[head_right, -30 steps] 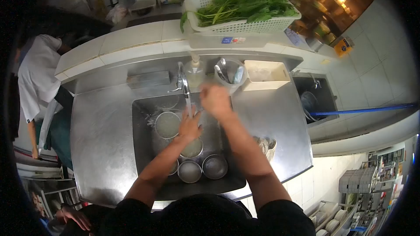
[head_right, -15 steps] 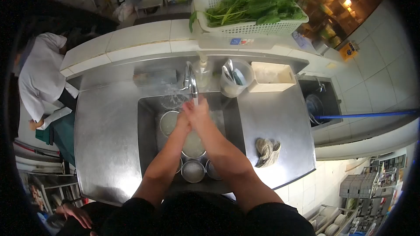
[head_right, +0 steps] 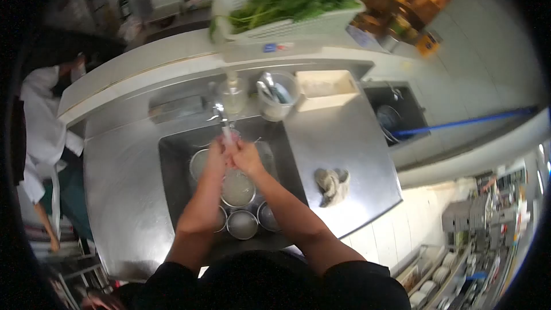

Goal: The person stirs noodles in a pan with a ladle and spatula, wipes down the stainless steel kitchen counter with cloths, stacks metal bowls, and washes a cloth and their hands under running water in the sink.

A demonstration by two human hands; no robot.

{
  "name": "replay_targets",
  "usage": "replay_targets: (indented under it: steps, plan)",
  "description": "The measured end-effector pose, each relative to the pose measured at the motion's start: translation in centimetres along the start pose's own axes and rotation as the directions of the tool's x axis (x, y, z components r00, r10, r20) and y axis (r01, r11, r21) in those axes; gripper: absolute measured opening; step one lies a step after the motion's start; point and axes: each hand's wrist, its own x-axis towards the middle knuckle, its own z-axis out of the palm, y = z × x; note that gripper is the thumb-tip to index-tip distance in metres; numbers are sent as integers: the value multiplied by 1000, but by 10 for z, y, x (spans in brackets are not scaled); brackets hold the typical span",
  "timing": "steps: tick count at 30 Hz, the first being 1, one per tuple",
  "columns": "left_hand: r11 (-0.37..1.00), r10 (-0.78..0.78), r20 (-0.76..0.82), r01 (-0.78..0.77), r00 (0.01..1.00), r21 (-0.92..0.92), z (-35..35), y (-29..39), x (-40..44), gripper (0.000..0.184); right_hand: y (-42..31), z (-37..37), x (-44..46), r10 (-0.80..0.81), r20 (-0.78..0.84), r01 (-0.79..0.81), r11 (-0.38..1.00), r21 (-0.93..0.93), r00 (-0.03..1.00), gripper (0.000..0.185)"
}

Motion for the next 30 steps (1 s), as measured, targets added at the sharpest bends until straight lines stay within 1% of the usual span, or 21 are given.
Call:
replay_targets:
  steps: [1, 2, 3, 5, 7, 8, 10, 11, 12, 13, 15, 17, 19, 20, 21, 23, 24, 25, 26, 29, 30]
  plan:
    - [985, -67, -161, 39, 985, -169, -29, -9, 40, 27, 11, -16, -12, 2, -39, -1, 1000, 8, 999, 25]
    - [943, -156, -312, 47, 937, -330, -50, -18, 83, 26, 25, -32, -28, -286, -159, 255, 948, -189, 945, 26]
    - [950, -125, -398, -6, 909, -311, -34, 3, 78, 26, 37, -48, -44, -556, -208, 446, 797, -407, 805, 27]
    - [958, -98, -470, -45, 877, -284, -12, 38, 69, 26, 57, -105, -81, -556, -322, 290, 746, -600, 766, 39]
    - [955, -6, -496, -142, 868, -261, -5, 48, 74, 29, 53, -149, -137, -515, -499, -111, 610, -785, 697, 52]
    - [957, -9, -484, -133, 875, -258, 4, 46, 69, 29, 62, -171, -155, -584, -529, -156, 568, -808, 616, 54]
    - [926, 298, -319, -190, 900, 328, 23, 39, 50, 57, 89, -199, -177, -648, -555, -208, 534, -819, 522, 56]
    - [923, 297, -309, -189, 904, 335, 38, 37, 35, 57, 105, -205, -186, -597, -628, -365, 513, -777, 499, 55]
    - [761, 374, -200, -176, 905, 625, 56, 36, 14, 68, 121, -209, -192, -545, -698, -512, 477, -714, 465, 55]
    - [511, 415, -72, -167, 907, 843, 63, 32, 0, 81, 134, -215, -193, -539, -705, -514, 486, -707, 461, 55]
    - [424, 489, 15, -252, 872, 870, 58, 9, -18, 93, 152, -227, -196, -282, -601, -360, 589, -723, 748, 57]
    - [199, 511, 236, -381, 826, 903, 66, -20, -58, 92, 146, -222, -202, -325, -621, -302, 658, -690, 713, 51]
    - [251, 256, 327, -389, 910, 886, 80, -43, -119, 88, 129, -201, -215, -417, -637, -169, 737, -654, 648, 34]
    - [411, 104, 265, -284, 959, 866, 90, -55, -151, 85, 118, -188, -225, -418, -617, -131, 750, -648, 667, 34]
    - [544, -58, 213, -148, 975, 826, 105, -62, -182, 81, 111, -171, -236, -415, -616, -121, 757, -642, 670, 34]
    - [799, -412, 23, 349, 911, 490, 145, -52, -243, 65, 97, -140, -259, -451, -467, 40, 750, -660, 760, 42]
    - [797, -406, 14, 347, 914, 494, 140, -56, -249, 65, 90, -128, -274, -452, -462, 50, 754, -655, 763, 42]
    - [846, -518, 114, 488, 848, 213, 132, -66, -250, 57, 83, -119, -289, -447, -273, 219, 777, -590, 852, 45]
    - [787, -581, 245, 612, 776, -76, 122, -75, -253, 50, 78, -111, -304, -448, -64, 365, 796, -483, 892, 48]
    - [867, -459, 375, 499, 805, -10, 78, -82, -251, 38, 80, -109, -350, -561, -110, 447, 750, -487, 820, 50]
    - [866, -452, 367, 499, 813, -39, 73, -77, -255, 34, 79, -117, -369, -487, -140, 389, 813, -434, 862, 46]
